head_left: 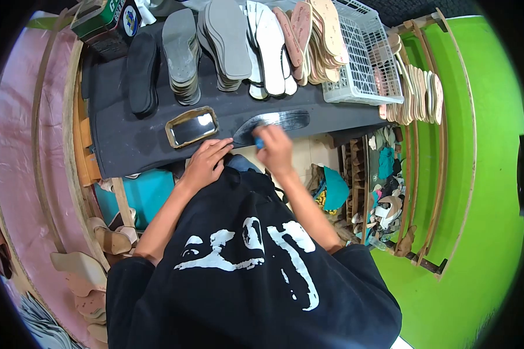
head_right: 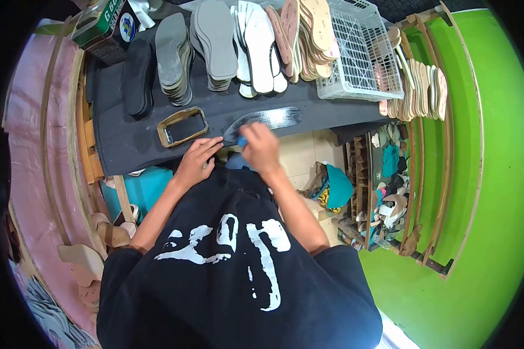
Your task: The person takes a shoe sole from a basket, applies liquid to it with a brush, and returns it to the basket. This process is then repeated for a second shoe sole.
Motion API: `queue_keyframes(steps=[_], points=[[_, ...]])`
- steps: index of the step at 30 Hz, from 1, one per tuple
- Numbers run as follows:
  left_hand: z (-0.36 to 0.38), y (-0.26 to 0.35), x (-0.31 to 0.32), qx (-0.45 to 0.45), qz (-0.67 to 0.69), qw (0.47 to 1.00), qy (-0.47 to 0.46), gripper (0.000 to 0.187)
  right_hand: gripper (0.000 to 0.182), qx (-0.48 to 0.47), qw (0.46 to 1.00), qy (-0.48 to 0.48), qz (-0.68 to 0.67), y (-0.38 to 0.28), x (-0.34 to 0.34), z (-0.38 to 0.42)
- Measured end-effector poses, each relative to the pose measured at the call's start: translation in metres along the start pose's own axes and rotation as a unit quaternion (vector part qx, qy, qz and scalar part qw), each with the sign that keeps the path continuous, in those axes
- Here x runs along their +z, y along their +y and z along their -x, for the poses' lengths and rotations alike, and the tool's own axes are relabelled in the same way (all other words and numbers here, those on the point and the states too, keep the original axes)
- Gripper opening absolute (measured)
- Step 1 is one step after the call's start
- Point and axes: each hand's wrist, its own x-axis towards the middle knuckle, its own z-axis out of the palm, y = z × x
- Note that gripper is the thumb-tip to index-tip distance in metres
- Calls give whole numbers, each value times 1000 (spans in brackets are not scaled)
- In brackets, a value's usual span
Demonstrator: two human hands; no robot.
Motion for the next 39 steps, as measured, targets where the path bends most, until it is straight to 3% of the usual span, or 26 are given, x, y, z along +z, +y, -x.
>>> queue_keyframes(steps=[1,2,4,6,9,11,13,15,18,20,21,23,26,28,30,32,35,37,39], points=[[0,-1,-1,-1,-2,1000,-2,55,18,58,984,53,-158,-30,14,-2],[0,0,-1,0,0,1000,0,56,18,60,984,53,-160,-25,14,0],[0,2,-3,0,0,1000,3,56,14,218,953,98,-187,6,7,6],[0,4,-5,2,3,1000,-5,55,14,277,931,197,-132,57,-16,5],[-1,5,-7,0,5,1000,-5,53,13,273,934,227,-26,103,-44,7],[0,3,-7,4,5,1000,-5,54,19,167,970,152,88,99,-50,6],[-1,3,-5,10,6,1000,-9,55,37,49,992,35,108,70,-34,9],[0,2,-5,5,7,1000,-6,56,34,-17,997,-5,70,23,-13,8],[-1,2,-5,4,4,1000,-12,57,30,-2,999,-13,-29,-17,2,8],[-1,2,-5,6,4,1000,-10,56,19,155,966,74,-196,-11,10,10],[-1,2,-6,9,4,1000,-6,56,16,224,947,70,-217,6,1,12],[-1,3,-7,6,4,1000,-11,56,13,275,937,156,-150,47,-16,10],[0,4,-8,1,6,1000,-15,55,13,181,968,171,22,90,-49,4],[-1,2,-7,2,10,1000,-16,55,19,131,982,121,63,81,-53,1],[0,1,-6,4,7,1000,-14,55,24,49,994,6,94,61,-38,11],[-1,1,-5,5,5,1000,-12,55,29,10,999,-29,24,13,-24,10],[-1,3,-7,1,4,1000,-13,55,22,35,996,18,-86,-14,-6,9],[-1,3,-7,-2,8,1000,-15,55,13,200,949,85,-229,14,-6,15],[0,2,-6,1,11,1000,-12,54,12,212,946,197,-148,65,-24,10]])
